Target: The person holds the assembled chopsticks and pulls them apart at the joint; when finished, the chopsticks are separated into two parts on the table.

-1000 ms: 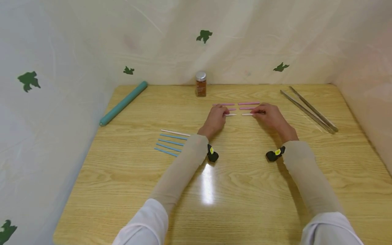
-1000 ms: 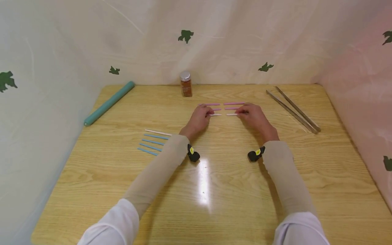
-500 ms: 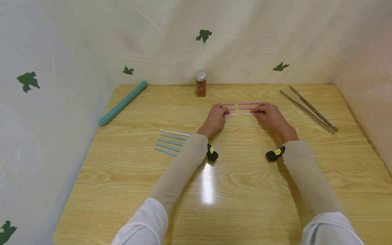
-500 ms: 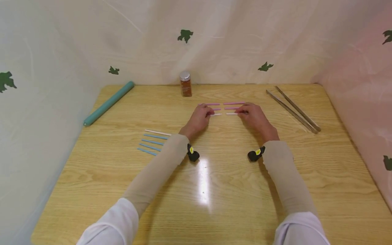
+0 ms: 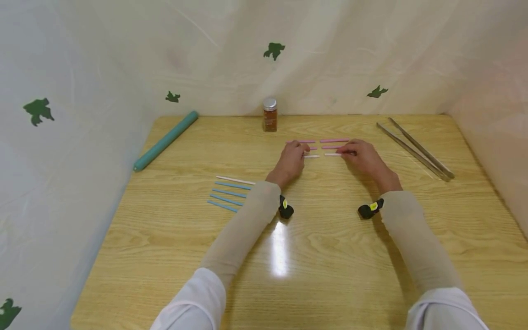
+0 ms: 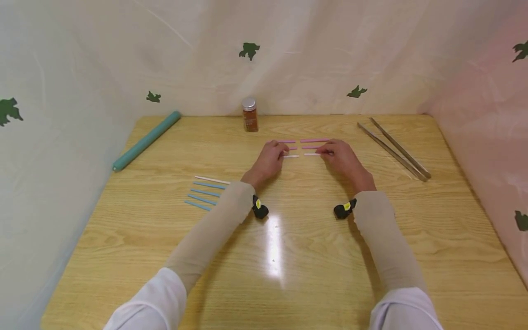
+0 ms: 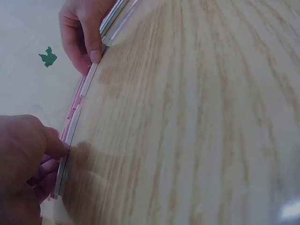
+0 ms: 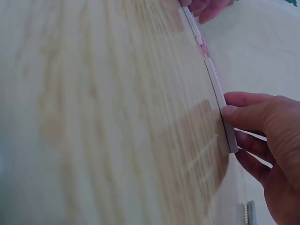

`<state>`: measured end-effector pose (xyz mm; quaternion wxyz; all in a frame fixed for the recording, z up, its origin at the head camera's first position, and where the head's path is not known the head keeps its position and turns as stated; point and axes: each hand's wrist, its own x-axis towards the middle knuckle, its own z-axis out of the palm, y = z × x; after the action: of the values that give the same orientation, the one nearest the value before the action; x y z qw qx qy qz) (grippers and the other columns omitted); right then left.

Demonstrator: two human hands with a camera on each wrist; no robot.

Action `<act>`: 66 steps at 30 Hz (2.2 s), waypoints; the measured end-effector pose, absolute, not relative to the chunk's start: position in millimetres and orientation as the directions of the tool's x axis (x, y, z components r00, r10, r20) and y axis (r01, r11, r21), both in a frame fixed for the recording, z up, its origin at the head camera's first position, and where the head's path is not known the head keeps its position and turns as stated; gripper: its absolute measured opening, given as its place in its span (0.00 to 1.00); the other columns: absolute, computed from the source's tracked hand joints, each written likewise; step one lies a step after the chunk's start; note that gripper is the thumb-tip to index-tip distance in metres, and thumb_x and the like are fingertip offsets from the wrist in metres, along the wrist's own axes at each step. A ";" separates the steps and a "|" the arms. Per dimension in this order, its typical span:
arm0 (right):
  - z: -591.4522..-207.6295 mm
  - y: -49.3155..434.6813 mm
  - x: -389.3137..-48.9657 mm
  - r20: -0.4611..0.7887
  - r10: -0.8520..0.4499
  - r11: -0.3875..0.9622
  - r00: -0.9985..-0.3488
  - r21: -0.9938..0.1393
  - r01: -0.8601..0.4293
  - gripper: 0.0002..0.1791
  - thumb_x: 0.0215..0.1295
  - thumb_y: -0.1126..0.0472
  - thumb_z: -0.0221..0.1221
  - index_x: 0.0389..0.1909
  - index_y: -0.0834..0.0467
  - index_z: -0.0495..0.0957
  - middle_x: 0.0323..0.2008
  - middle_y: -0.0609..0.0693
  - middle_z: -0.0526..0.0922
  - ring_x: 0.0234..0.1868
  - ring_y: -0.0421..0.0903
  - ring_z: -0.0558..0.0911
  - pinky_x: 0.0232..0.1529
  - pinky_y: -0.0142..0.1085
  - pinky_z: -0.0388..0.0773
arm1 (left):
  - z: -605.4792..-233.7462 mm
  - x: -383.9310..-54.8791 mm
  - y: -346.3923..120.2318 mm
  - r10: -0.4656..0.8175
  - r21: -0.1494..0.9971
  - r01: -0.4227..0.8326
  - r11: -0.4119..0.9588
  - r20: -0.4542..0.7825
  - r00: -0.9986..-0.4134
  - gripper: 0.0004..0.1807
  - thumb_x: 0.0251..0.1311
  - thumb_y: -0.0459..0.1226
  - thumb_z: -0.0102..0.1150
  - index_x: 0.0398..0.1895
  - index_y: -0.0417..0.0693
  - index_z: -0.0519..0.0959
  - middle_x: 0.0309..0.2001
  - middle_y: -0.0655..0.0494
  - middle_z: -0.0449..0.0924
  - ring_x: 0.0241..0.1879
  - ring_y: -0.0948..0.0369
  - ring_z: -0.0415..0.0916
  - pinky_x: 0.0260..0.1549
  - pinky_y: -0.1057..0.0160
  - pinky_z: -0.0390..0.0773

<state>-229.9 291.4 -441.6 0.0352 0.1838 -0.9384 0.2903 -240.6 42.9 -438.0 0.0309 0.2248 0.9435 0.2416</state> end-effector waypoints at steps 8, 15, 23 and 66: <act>-421.3 291.9 -224.5 0.186 -0.287 0.757 -0.940 -0.557 -0.341 0.10 0.65 0.70 0.57 0.46 0.66 0.80 0.42 0.63 0.78 0.45 0.60 0.76 0.48 0.55 0.72 | -419.2 -238.0 18.2 0.384 0.499 0.387 0.776 0.114 -0.916 0.12 0.68 0.38 0.51 0.53 0.49 0.73 0.47 0.54 0.72 0.49 0.56 0.67 0.52 0.60 0.67; -409.1 286.7 -217.2 0.213 -0.289 0.751 -0.934 -0.554 -0.358 0.13 0.65 0.68 0.58 0.50 0.63 0.79 0.43 0.60 0.77 0.45 0.58 0.77 0.47 0.53 0.73 | -401.1 -242.7 -21.8 0.365 0.587 0.367 0.722 0.128 -0.922 0.13 0.65 0.36 0.55 0.50 0.42 0.75 0.45 0.49 0.76 0.48 0.53 0.71 0.52 0.56 0.68; -404.6 264.4 -199.8 0.251 -0.338 0.695 -0.907 -0.582 -0.421 0.15 0.65 0.67 0.58 0.52 0.64 0.78 0.43 0.59 0.77 0.44 0.55 0.76 0.47 0.52 0.73 | -403.3 -231.7 -86.6 0.352 0.685 0.322 0.654 0.101 -0.930 0.13 0.66 0.35 0.54 0.50 0.37 0.75 0.47 0.43 0.75 0.49 0.50 0.72 0.52 0.56 0.71; -448.4 107.3 -171.6 0.010 -0.391 0.504 -0.920 -0.834 -0.223 0.12 0.65 0.60 0.61 0.46 0.61 0.78 0.41 0.54 0.80 0.41 0.47 0.78 0.44 0.38 0.76 | -437.9 -209.0 -197.4 0.475 0.736 0.298 0.607 -0.036 -0.879 0.08 0.60 0.33 0.63 0.41 0.39 0.79 0.41 0.46 0.78 0.42 0.55 0.75 0.46 0.58 0.74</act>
<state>-171.6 107.3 -448.4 -0.0899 0.1780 -0.8626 0.4649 -209.0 -197.4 -437.9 0.1146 0.2175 0.8891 0.3860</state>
